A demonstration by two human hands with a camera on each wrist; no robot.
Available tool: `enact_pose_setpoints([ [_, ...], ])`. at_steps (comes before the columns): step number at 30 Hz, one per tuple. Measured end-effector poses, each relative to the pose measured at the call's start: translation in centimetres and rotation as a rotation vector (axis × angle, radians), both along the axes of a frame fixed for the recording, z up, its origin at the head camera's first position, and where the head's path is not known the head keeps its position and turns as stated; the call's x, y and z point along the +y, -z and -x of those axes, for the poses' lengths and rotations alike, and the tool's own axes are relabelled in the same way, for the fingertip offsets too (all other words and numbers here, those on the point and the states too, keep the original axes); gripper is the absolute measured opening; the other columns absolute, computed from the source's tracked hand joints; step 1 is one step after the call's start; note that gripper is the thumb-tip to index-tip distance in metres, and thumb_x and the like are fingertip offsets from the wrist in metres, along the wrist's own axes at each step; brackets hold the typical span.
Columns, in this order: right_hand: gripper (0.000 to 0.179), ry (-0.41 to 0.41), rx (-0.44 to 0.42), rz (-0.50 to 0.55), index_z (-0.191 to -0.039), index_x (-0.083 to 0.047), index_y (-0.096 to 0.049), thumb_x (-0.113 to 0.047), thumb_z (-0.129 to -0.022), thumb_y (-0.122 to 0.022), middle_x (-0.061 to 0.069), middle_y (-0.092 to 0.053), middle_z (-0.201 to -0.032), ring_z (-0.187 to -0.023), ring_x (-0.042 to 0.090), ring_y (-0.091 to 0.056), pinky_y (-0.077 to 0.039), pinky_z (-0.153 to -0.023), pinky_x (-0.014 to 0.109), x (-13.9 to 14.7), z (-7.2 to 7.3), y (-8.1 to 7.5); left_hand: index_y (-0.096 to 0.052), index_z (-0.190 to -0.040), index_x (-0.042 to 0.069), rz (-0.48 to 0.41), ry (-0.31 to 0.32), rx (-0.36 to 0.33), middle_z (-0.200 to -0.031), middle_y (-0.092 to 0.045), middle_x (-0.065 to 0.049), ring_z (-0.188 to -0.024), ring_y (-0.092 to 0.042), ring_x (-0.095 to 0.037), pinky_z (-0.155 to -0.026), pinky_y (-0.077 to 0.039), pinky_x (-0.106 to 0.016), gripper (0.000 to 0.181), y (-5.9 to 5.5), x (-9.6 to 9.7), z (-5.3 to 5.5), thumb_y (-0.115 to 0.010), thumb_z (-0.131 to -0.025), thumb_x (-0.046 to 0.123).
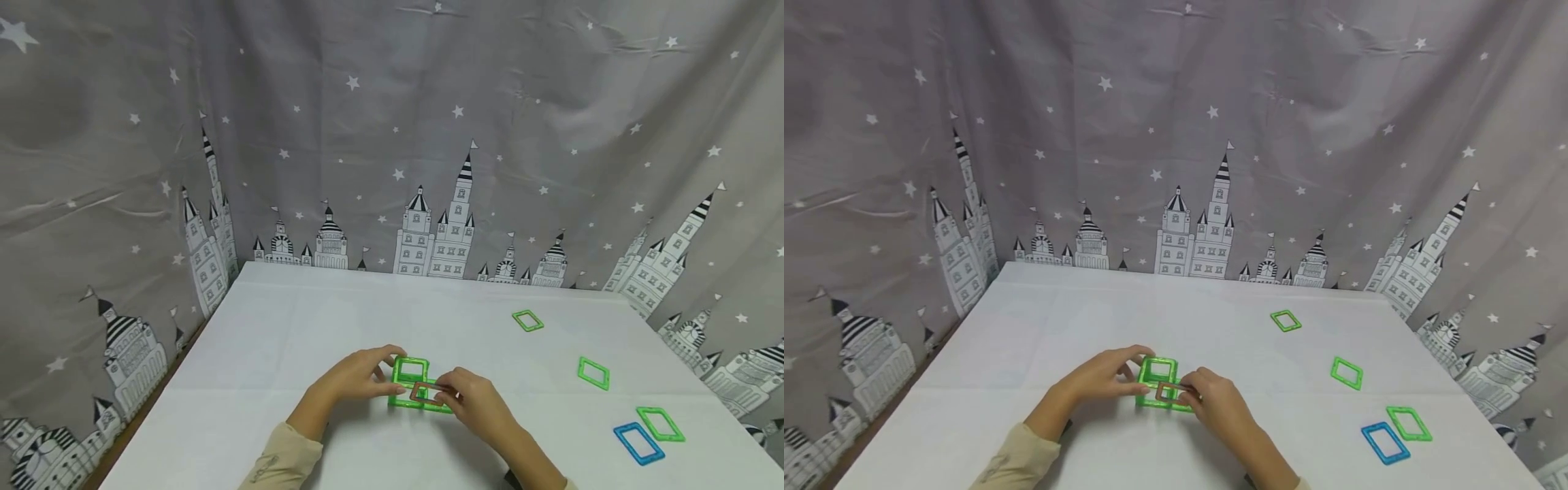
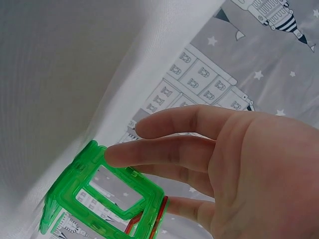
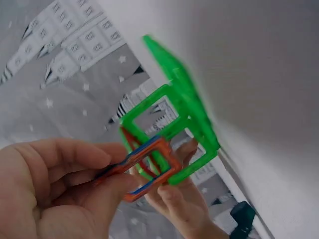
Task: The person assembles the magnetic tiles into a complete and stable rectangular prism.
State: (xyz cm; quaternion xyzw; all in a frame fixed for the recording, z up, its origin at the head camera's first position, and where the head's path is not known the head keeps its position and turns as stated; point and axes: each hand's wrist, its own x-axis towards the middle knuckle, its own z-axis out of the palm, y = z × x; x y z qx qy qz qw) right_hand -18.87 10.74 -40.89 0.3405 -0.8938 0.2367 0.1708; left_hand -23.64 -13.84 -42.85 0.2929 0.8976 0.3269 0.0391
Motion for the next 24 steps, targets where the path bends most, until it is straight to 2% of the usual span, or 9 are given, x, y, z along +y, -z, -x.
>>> enact_pose_setpoints([
  [3,0.014,-0.067,0.024,-0.074,-0.086,-0.009,-0.067,-0.007,-0.076,-0.076,-0.004,-0.066,-0.079,-0.068,0.001,-0.059,-0.048,-0.059,0.014,0.5,0.1,-1.8,-0.051,-0.129,0.021,0.003,-0.01,-0.013,-0.117,-0.066,-0.009,-0.088,-0.068,-0.016,-0.08,-0.052,-0.036,0.057,0.0,0.2,0.0,-0.068,-0.082,0.049],
  [6,0.015,-0.098,0.047,-0.126,-0.085,-0.009,-0.068,-0.004,-0.074,-0.077,-0.004,-0.066,-0.078,-0.068,0.002,-0.059,-0.049,-0.06,0.015,0.7,0.6,-3.5,-0.052,-0.129,0.021,0.004,-0.027,-0.027,-0.117,-0.066,-0.009,-0.088,-0.067,-0.015,-0.08,-0.052,-0.038,0.057,-0.1,0.2,0.0,-0.069,-0.082,0.048],
  [9,0.013,-0.097,0.002,-0.149,-0.086,-0.008,-0.069,-0.005,-0.076,-0.076,-0.002,-0.067,-0.079,-0.069,0.002,-0.059,-0.049,-0.06,0.014,0.4,1.0,-4.0,-0.052,-0.129,0.021,-0.003,-0.032,-0.038,-0.117,-0.066,-0.009,-0.088,-0.067,-0.016,-0.081,-0.051,-0.041,0.056,-0.1,0.2,0.0,-0.069,-0.082,0.046],
  [12,0.01,-0.103,-0.078,-0.12,-0.087,-0.007,-0.069,-0.008,-0.079,-0.074,0.0,-0.068,-0.08,-0.07,0.002,-0.061,-0.049,-0.061,0.012,-0.3,1.1,-2.6,-0.05,-0.13,0.02,0.004,-0.015,-0.046,-0.118,-0.065,-0.01,-0.09,-0.068,-0.018,-0.082,-0.052,-0.041,0.056,-0.1,0.2,-0.1,-0.067,-0.084,0.046],
  [14,0.009,-0.116,-0.082,-0.081,-0.087,-0.006,-0.069,-0.009,-0.08,-0.074,0.001,-0.069,-0.08,-0.07,0.002,-0.062,-0.048,-0.061,0.01,-0.8,0.9,-1.0,-0.05,-0.13,0.02,0.005,-0.002,-0.047,-0.117,-0.066,-0.01,-0.09,-0.068,-0.018,-0.081,-0.052,-0.04,0.055,0.0,0.2,-0.1,-0.067,-0.084,0.044],
  [17,0.013,-0.151,0.038,-0.012,-0.086,-0.006,-0.068,-0.009,-0.077,-0.076,0.0,-0.067,-0.078,-0.067,0.001,-0.062,-0.046,-0.061,0.005,-1.4,0.8,1.0,-0.05,-0.131,0.019,0.013,0.002,-0.04,-0.117,-0.066,-0.01,-0.09,-0.068,-0.019,-0.081,-0.053,-0.04,0.054,0.1,0.3,-0.2,-0.068,-0.085,0.042],
  [19,0.018,-0.171,0.138,0.014,-0.087,-0.006,-0.065,-0.01,-0.074,-0.077,0.0,-0.067,-0.077,-0.065,0.002,-0.062,-0.045,-0.06,0.003,-1.7,0.9,1.7,-0.05,-0.131,0.018,0.013,-0.006,-0.04,-0.117,-0.066,-0.011,-0.09,-0.068,-0.019,-0.081,-0.053,-0.041,0.054,0.1,0.3,-0.2,-0.068,-0.085,0.04],
  [21,0.023,-0.168,0.202,0.015,-0.089,-0.007,-0.062,-0.012,-0.073,-0.078,-0.001,-0.067,-0.078,-0.065,0.002,-0.063,-0.044,-0.06,0.003,-1.9,1.0,1.9,-0.049,-0.132,0.018,0.013,-0.013,-0.035,-0.118,-0.065,-0.011,-0.09,-0.068,-0.019,-0.081,-0.053,-0.042,0.055,-0.1,0.2,-0.2,-0.068,-0.085,0.04],
  [24,0.027,-0.142,0.219,-0.003,-0.09,-0.008,-0.057,-0.015,-0.073,-0.078,-0.001,-0.067,-0.079,-0.067,0.004,-0.065,-0.046,-0.06,0.005,-1.9,1.0,1.7,-0.049,-0.132,0.018,0.01,-0.017,-0.023,-0.118,-0.066,-0.01,-0.09,-0.068,-0.018,-0.081,-0.052,-0.041,0.054,-0.3,0.0,-0.1,-0.067,-0.086,0.04],
])
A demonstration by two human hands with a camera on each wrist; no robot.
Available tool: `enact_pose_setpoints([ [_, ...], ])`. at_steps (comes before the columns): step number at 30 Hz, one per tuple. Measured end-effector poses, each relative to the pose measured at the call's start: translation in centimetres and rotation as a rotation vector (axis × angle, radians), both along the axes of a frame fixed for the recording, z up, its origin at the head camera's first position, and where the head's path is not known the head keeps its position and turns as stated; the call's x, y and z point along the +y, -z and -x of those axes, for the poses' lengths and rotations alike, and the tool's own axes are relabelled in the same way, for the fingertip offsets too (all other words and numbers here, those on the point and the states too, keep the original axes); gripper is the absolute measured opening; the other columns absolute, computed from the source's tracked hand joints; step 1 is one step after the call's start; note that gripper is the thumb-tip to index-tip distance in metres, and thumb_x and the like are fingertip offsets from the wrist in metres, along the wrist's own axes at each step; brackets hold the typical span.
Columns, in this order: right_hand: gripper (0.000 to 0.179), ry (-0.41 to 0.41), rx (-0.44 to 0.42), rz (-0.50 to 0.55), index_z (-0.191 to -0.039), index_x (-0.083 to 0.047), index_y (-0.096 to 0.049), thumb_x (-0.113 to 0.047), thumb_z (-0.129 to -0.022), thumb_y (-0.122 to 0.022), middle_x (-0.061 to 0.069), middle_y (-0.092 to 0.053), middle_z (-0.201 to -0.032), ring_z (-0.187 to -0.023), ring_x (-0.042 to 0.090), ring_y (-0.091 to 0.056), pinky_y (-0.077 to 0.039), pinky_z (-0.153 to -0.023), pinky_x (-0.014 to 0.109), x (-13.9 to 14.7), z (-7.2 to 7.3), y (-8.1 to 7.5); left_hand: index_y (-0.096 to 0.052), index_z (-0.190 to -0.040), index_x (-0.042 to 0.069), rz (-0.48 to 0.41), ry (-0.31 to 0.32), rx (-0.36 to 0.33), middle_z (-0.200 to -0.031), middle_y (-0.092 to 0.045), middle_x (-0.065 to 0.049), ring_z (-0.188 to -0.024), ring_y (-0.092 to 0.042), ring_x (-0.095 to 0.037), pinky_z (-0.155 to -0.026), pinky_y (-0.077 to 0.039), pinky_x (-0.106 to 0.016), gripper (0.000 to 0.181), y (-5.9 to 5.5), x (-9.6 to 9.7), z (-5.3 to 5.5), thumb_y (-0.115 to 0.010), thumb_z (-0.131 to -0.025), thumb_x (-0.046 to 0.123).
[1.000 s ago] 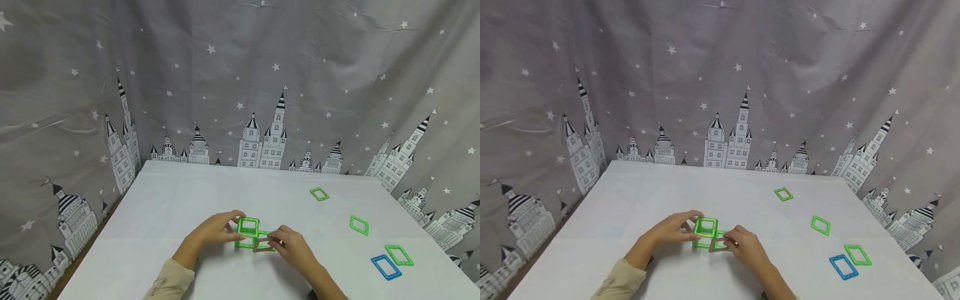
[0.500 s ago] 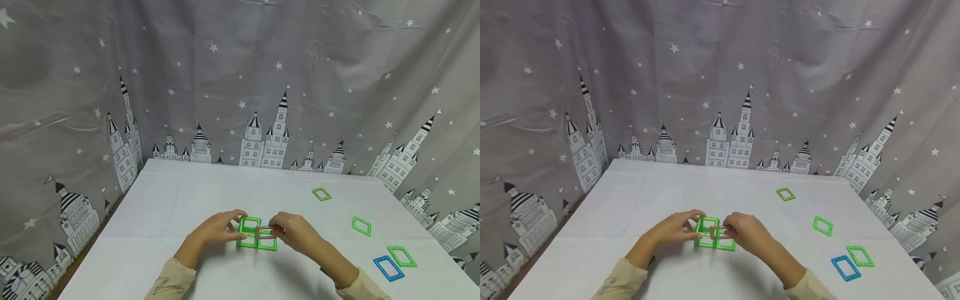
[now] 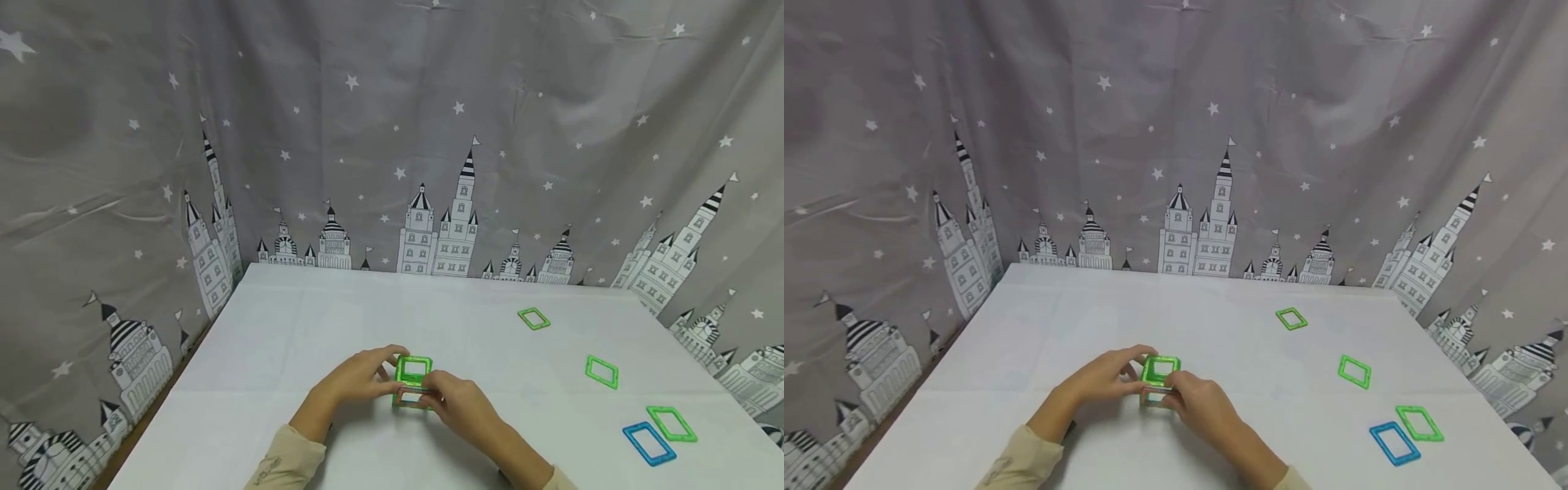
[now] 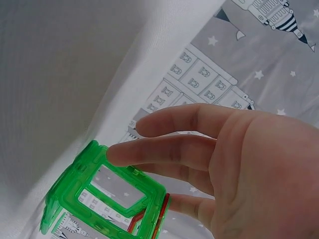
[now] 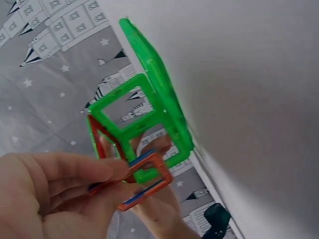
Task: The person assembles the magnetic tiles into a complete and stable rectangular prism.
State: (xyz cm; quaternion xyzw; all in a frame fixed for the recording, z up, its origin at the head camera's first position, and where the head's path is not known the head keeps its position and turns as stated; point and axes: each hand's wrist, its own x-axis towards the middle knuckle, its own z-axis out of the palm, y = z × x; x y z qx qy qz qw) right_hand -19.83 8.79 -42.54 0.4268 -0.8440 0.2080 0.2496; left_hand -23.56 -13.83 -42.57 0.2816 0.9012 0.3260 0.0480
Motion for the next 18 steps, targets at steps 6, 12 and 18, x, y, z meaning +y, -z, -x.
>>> enact_pose_setpoints([
  [6,0.026,0.036,-0.042,-0.04,-0.085,-0.011,-0.055,-0.016,-0.074,-0.078,-0.004,-0.066,-0.077,-0.065,0.001,-0.061,-0.046,-0.059,0.007,0.23,-0.28,-0.07,-0.049,-0.131,0.018,-0.005,0.007,0.007,-0.118,-0.065,-0.007,-0.089,-0.067,-0.016,-0.077,-0.052,-0.035,0.054,-0.06,0.17,-0.05,-0.067,-0.085,0.041],
  [12,0.027,0.111,-0.084,-0.093,-0.082,-0.011,-0.054,-0.02,-0.074,-0.078,-0.002,-0.067,-0.076,-0.066,0.003,-0.063,-0.048,-0.058,0.01,-0.16,-0.22,0.0,-0.049,-0.131,0.018,-0.011,-0.005,-0.006,-0.117,-0.066,-0.011,-0.088,-0.067,-0.017,-0.078,-0.052,-0.038,0.056,-0.13,0.12,-0.04,-0.067,-0.085,0.043],
  [18,0.024,0.17,-0.178,-0.117,-0.082,-0.011,-0.054,-0.019,-0.076,-0.076,0.0,-0.068,-0.077,-0.068,0.007,-0.066,-0.049,-0.059,0.011,-0.43,-0.06,0.02,-0.049,-0.132,0.017,-0.005,0.008,-0.01,-0.118,-0.065,-0.012,-0.089,-0.068,-0.019,-0.079,-0.052,-0.04,0.056,-0.19,0.27,0.02,-0.065,-0.086,0.044],
])
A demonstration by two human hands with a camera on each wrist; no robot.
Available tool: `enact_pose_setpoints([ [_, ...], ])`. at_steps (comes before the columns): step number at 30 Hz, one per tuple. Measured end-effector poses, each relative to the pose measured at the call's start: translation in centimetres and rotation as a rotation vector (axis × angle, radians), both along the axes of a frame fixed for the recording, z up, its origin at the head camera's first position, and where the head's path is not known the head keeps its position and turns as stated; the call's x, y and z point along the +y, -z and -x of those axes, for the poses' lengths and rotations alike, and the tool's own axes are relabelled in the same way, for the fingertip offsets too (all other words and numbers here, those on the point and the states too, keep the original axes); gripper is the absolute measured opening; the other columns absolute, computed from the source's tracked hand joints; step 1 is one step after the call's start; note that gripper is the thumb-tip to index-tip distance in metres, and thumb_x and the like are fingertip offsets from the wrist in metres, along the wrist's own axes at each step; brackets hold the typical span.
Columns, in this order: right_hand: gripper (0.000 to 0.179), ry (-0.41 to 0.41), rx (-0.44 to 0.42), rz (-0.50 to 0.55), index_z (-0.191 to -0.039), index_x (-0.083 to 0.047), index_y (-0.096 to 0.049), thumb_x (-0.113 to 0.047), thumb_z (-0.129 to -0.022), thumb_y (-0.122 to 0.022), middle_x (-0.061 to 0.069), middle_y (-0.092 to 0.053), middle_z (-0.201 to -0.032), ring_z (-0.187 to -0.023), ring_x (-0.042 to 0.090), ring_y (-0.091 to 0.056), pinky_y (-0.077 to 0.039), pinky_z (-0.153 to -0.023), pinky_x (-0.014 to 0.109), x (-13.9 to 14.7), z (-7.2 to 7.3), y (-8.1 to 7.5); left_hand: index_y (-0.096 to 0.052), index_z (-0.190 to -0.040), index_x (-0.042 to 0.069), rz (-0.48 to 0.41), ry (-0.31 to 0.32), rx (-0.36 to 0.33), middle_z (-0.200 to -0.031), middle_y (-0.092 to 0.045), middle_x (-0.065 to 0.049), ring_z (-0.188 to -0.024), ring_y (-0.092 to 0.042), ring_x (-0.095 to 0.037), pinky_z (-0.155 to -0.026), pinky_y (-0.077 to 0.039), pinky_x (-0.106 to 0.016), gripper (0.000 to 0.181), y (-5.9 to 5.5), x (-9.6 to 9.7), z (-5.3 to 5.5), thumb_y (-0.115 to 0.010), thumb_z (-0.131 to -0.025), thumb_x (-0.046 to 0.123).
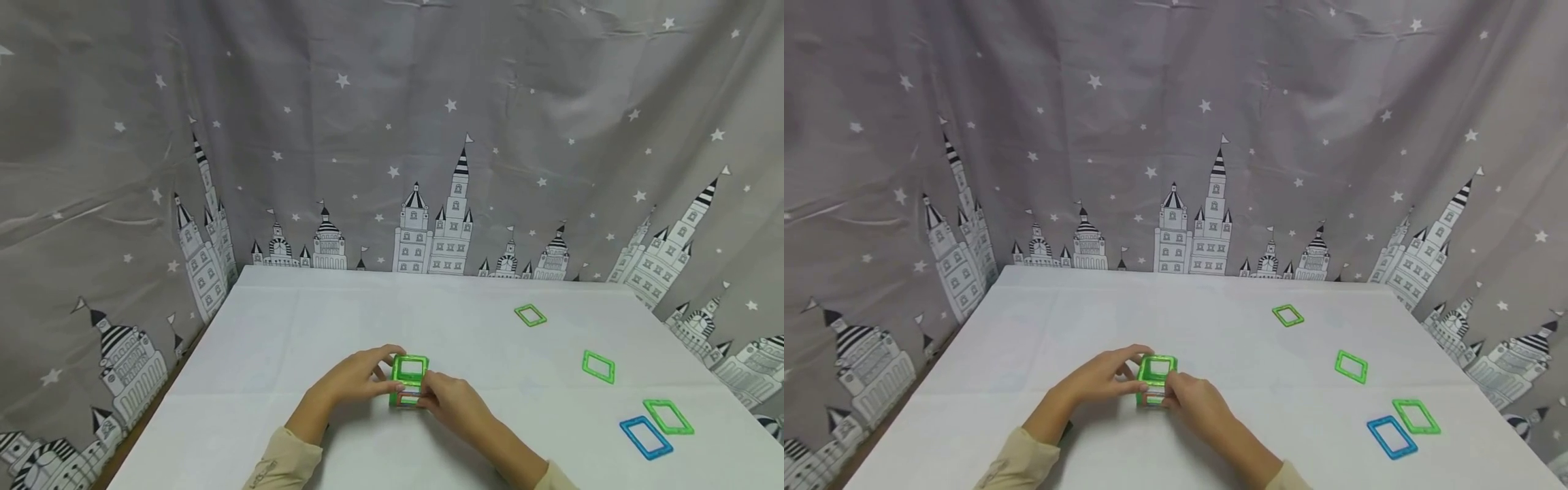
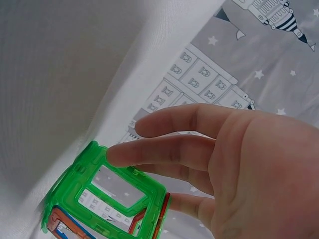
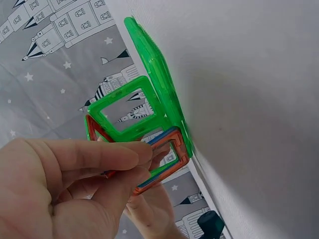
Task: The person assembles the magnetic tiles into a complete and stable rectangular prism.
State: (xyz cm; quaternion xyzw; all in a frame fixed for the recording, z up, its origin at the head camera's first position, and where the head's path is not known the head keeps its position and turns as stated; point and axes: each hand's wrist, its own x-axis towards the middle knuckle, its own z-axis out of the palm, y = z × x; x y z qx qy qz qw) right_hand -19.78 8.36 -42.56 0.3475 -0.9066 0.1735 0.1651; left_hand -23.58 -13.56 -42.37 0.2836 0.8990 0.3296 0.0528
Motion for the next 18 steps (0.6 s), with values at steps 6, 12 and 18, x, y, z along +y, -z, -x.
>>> enact_pose_setpoints([
  [6,0.025,0.005,-0.056,0.009,-0.079,-0.011,-0.051,-0.017,-0.077,-0.076,-0.001,-0.064,-0.072,-0.059,-0.002,-0.05,-0.042,-0.052,0.01,-0.25,0.15,-0.12,-0.049,-0.132,0.017,-0.005,0.002,-0.005,-0.117,-0.066,-0.011,-0.089,-0.067,-0.017,-0.079,-0.052,-0.038,0.061,0.11,-0.12,0.01,-0.066,-0.084,0.049],
  [12,0.029,0.01,-0.076,0.023,-0.076,-0.012,-0.047,-0.015,-0.077,-0.076,-0.003,-0.058,-0.067,-0.057,-0.003,-0.043,-0.037,-0.05,0.008,-0.19,0.18,-0.18,-0.049,-0.131,0.017,-0.002,0.012,0.021,-0.115,-0.067,-0.009,-0.087,-0.067,-0.014,-0.077,-0.052,-0.034,0.06,0.16,-0.17,0.03,-0.067,-0.083,0.047],
  [18,0.031,0.027,-0.035,0.042,-0.074,-0.012,-0.046,-0.013,-0.076,-0.077,-0.004,-0.057,-0.067,-0.058,-0.003,-0.043,-0.037,-0.05,0.009,-0.27,0.05,-0.15,-0.05,-0.13,0.017,-0.014,0.021,0.035,-0.114,-0.067,-0.008,-0.085,-0.067,-0.013,-0.075,-0.052,-0.031,0.058,0.34,-0.25,0.0,-0.067,-0.083,0.047],
])
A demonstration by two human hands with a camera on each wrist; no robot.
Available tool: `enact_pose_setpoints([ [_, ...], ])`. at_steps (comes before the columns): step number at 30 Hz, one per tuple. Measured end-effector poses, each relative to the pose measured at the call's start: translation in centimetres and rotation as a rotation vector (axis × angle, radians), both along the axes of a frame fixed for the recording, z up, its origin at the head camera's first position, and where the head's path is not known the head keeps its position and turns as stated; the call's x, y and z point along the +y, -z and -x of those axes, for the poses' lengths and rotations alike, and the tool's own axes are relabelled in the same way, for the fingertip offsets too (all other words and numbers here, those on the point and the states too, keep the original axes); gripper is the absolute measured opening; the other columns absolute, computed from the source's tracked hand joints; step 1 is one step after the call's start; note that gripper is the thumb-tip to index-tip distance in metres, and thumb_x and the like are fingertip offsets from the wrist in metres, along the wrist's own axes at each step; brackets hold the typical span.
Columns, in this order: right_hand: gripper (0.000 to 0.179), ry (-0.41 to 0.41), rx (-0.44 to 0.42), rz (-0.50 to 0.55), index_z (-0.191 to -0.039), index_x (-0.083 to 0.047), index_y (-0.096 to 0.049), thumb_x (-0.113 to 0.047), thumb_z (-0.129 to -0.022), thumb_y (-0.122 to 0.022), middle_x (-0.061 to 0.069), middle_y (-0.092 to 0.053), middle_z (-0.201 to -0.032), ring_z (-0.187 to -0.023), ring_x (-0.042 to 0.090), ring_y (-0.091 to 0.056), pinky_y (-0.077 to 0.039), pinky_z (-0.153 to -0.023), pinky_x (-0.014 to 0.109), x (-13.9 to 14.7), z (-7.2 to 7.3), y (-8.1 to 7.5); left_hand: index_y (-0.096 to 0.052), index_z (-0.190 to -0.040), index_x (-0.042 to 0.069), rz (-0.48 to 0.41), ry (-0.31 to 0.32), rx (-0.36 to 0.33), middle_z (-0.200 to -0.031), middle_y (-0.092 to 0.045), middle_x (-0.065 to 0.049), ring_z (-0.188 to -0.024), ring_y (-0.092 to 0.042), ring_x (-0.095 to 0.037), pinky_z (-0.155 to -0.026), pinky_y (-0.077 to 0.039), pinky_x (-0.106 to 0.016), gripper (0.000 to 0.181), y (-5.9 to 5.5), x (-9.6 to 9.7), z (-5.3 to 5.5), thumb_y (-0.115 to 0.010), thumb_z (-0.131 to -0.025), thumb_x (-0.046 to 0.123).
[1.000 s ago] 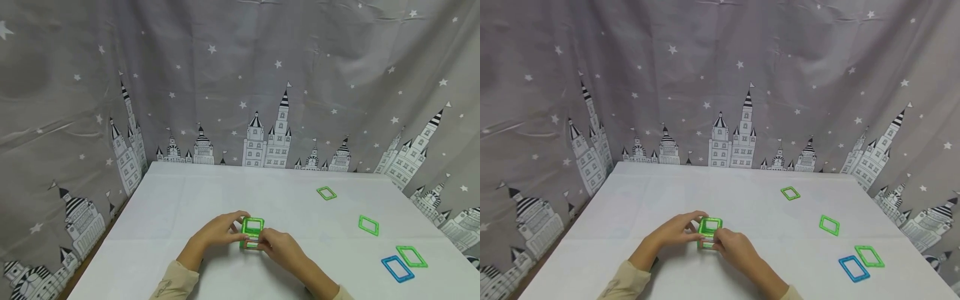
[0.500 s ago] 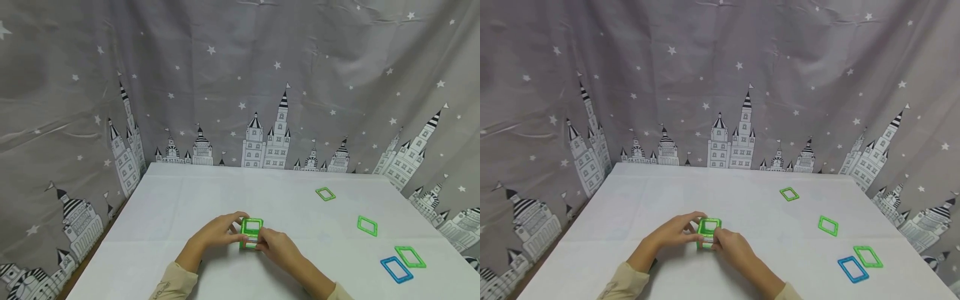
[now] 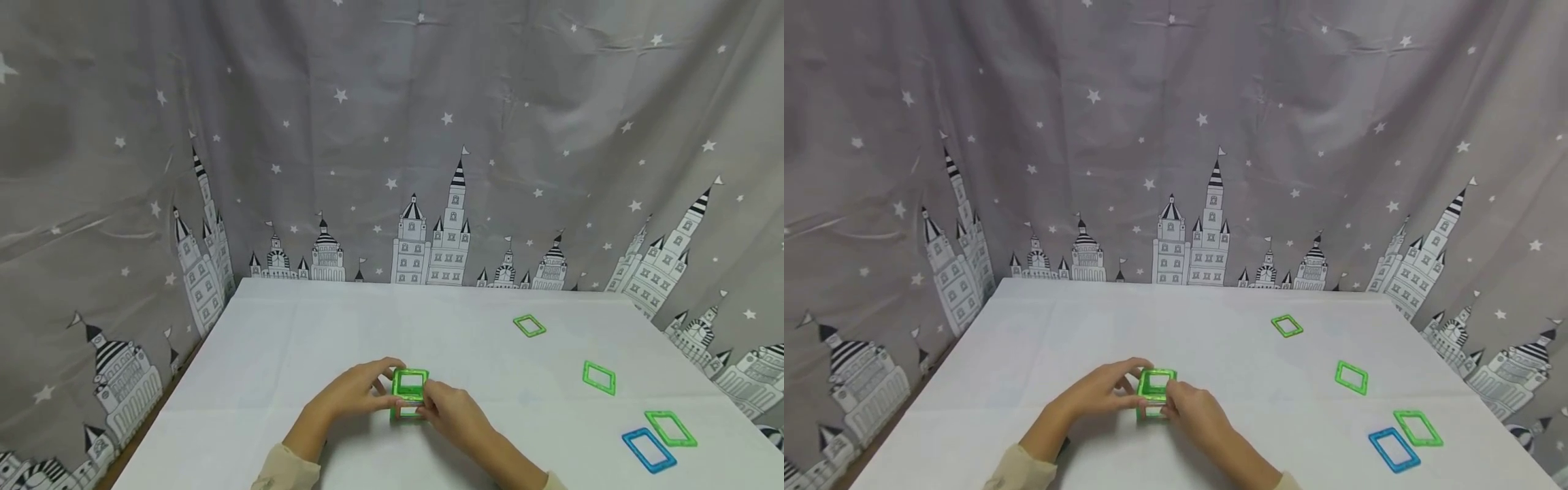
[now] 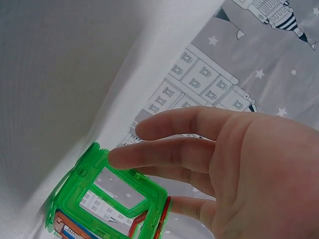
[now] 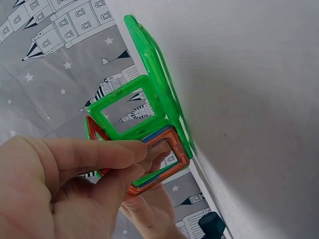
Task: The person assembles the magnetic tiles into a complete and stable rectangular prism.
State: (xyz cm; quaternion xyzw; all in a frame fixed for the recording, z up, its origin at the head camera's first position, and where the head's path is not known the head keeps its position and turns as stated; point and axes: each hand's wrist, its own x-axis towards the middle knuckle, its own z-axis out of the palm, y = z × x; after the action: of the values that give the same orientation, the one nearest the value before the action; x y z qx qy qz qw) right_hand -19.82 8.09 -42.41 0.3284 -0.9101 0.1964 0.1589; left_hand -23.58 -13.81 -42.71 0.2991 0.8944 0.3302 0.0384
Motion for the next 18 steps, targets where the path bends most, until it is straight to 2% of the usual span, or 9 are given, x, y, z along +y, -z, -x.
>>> enact_pose_setpoints([
  [15,0.03,0.006,0.022,0.002,-0.074,-0.012,-0.045,-0.015,-0.078,-0.075,-0.005,-0.055,-0.067,-0.06,-0.004,-0.047,-0.04,-0.053,0.006,0.3,-0.04,0.78,-0.052,-0.126,0.018,-0.028,0.003,-0.014,-0.11,-0.068,-0.006,-0.083,-0.065,-0.01,-0.072,-0.05,-0.026,0.063,0.41,0.3,0.14,-0.072,-0.076,0.049],
  [18,0.029,-0.008,-0.009,0.014,-0.075,-0.013,-0.045,-0.015,-0.079,-0.074,-0.005,-0.057,-0.069,-0.06,-0.005,-0.046,-0.039,-0.053,0.008,0.3,-0.01,1.01,-0.052,-0.126,0.017,-0.034,0.002,-0.015,-0.11,-0.068,-0.007,-0.082,-0.065,-0.009,-0.07,-0.05,-0.026,0.063,0.63,0.25,0.04,-0.073,-0.076,0.048],
])
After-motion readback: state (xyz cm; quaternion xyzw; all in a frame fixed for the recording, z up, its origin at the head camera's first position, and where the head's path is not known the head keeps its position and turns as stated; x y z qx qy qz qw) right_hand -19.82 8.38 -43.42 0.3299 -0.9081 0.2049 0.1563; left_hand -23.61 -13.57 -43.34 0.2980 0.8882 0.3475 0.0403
